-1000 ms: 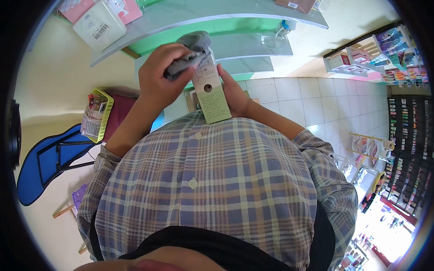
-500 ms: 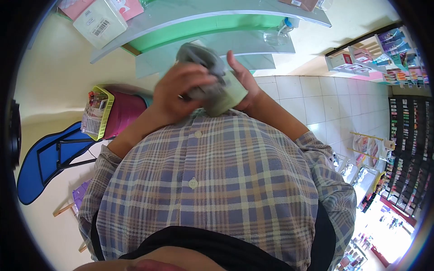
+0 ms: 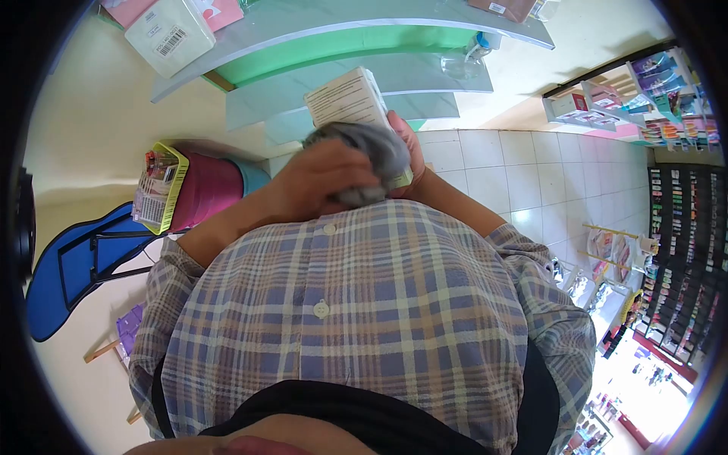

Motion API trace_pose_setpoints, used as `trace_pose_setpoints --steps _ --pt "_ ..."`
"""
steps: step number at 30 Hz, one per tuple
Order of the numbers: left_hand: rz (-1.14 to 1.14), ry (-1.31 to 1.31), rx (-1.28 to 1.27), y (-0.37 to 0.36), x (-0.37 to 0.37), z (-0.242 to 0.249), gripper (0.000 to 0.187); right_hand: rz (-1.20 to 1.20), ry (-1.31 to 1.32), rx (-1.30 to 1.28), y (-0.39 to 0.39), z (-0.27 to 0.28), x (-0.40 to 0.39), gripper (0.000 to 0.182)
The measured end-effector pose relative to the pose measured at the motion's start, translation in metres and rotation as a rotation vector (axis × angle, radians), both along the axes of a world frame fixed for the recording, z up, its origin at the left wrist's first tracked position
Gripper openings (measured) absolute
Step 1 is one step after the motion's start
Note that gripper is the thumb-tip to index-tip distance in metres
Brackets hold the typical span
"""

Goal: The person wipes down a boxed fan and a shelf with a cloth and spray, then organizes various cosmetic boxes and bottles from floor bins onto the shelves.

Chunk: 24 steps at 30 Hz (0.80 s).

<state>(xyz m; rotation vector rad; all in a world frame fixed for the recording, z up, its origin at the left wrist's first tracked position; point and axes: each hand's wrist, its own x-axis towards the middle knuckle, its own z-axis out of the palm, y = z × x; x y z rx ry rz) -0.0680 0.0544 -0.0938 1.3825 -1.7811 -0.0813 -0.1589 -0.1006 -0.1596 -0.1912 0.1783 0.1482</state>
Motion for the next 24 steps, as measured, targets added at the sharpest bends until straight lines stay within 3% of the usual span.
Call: trace_pose_setpoints --steps 5,7,8,9,11,13,15,16,17,19,21,24 --pt "0.104 -0.088 0.027 0.000 0.023 0.020 0.038 -0.024 -0.014 -0.109 -0.002 0.015 -0.004 0.078" --pt "0.458 -0.080 -0.044 -0.004 0.032 0.030 0.037 -0.062 -0.244 -0.617 0.002 0.028 -0.009 0.081" --pt "0.493 0.031 -0.024 -0.007 0.031 0.025 0.037 -0.065 -0.243 -0.614 0.001 0.029 -0.008 0.081" --pt "0.492 0.031 -0.022 -0.008 0.027 0.026 0.037 -0.019 -0.179 -0.390 -0.001 0.028 -0.006 0.082" --pt "0.279 0.010 0.025 -0.006 0.017 0.029 0.038 0.071 -0.050 0.055 -0.004 0.030 -0.001 0.084" --pt "0.180 0.031 0.015 -0.003 0.014 0.029 0.038 -0.040 0.079 0.017 -0.001 0.039 -0.004 0.084" --pt "0.078 0.102 0.084 0.005 0.019 0.032 0.036 -0.062 0.034 0.096 -0.003 0.037 -0.005 0.082" --pt "0.078 0.104 0.085 0.012 0.025 0.030 0.036 0.042 -0.089 0.079 -0.010 0.033 -0.007 0.078" --pt "0.174 0.192 0.078 0.018 0.035 0.026 0.031 0.040 -0.091 0.079 -0.014 0.032 -0.008 0.078" --pt "0.265 0.269 0.063 0.029 0.045 0.023 0.027 0.146 -0.229 0.347 -0.020 0.038 -0.006 0.075" --pt "0.386 0.794 0.124 0.039 0.041 0.025 0.022 0.153 -0.287 0.286 -0.024 0.054 -0.001 0.076" --pt "0.353 0.736 0.213 0.038 0.035 0.022 0.025 0.078 -0.373 0.204 -0.027 0.069 0.000 0.080"
